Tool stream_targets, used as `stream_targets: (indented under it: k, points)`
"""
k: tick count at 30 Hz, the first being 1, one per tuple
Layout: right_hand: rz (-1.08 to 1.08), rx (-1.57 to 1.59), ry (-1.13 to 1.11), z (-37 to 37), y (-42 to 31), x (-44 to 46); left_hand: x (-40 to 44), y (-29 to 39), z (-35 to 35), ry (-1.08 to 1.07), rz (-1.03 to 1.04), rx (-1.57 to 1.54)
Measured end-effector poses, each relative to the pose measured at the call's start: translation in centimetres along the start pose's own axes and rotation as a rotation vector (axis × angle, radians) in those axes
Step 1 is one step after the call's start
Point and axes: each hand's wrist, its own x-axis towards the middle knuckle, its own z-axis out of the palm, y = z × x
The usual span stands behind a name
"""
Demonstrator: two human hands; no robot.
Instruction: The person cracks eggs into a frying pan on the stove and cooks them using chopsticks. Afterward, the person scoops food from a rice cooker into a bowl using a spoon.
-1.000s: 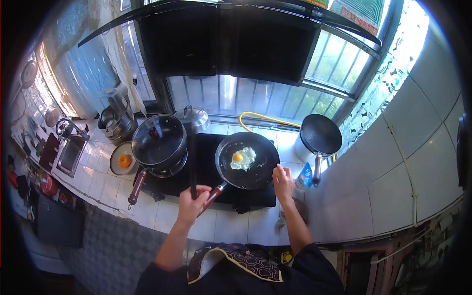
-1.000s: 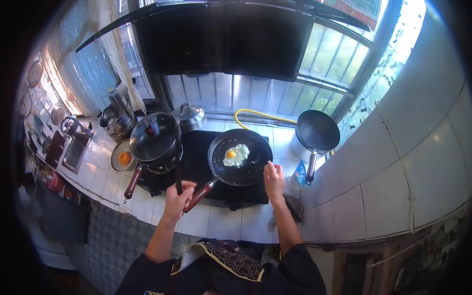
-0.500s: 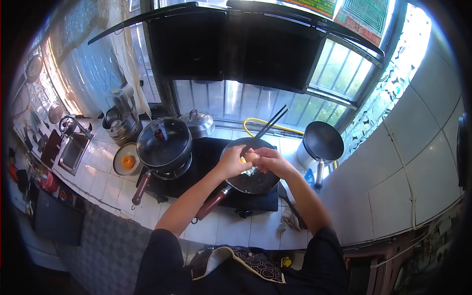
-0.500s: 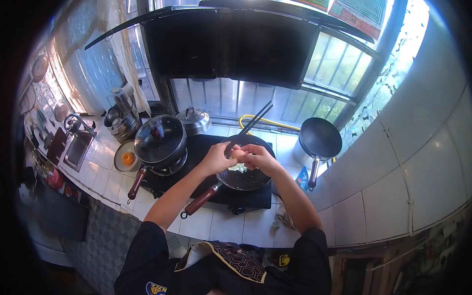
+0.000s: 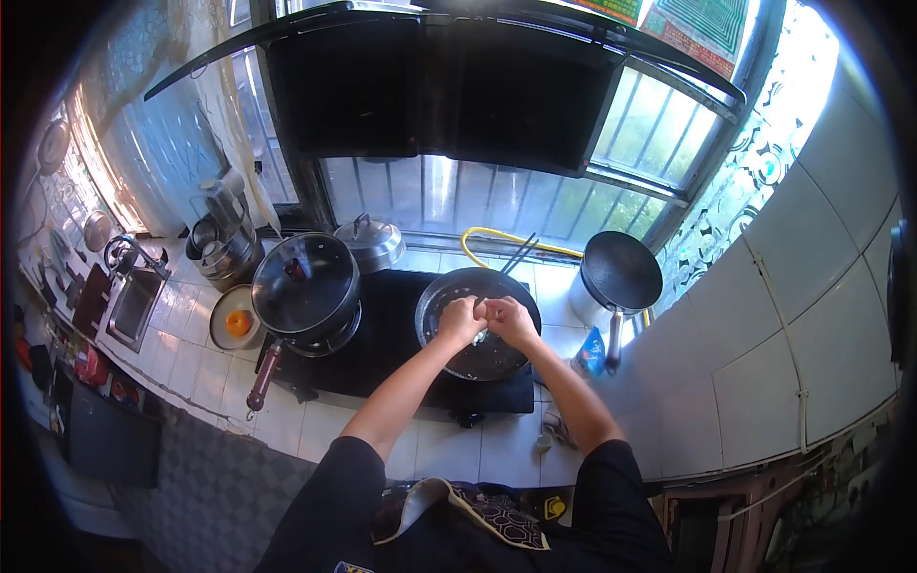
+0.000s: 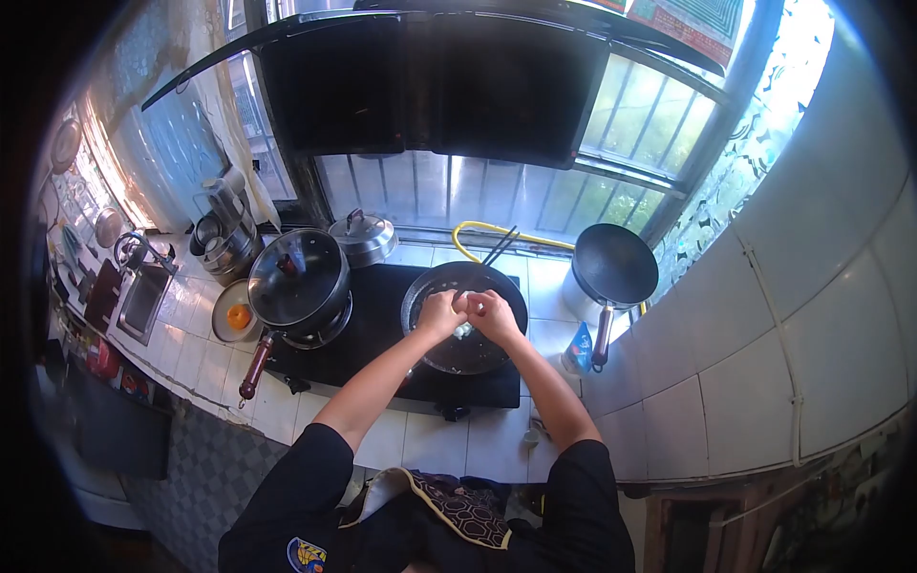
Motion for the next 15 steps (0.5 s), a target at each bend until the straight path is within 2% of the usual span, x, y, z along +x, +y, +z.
stream_targets:
  k: [5,8,10,13,15]
  points:
    - [-0.073,-0.105,0.048,1.2,1.9,-0.1,0.5,-0.6,1.1,-0.019,-0.005,0.040]
    - [-0.096,-0.238,0.073,0.3,0.4,-0.2,1.0,-0.9,1.0,0.010,0.015,0.138]
    - [-0.219,-0.366,0.097,-0.3,0.1,-0.3,1.3,-1.1,0.4,0.045,0.048,0.164]
    - [-0.265,-0.466,0.156,-0.6,-0.4,-0.7,1.5,-0.5,-1.3,0.052,0.014,0.197]
    - [-0.307,-0.503,0.174,-1.1,-1.0,-1.1,1.4,-0.2,-2.1,0.125,0.075,0.178]
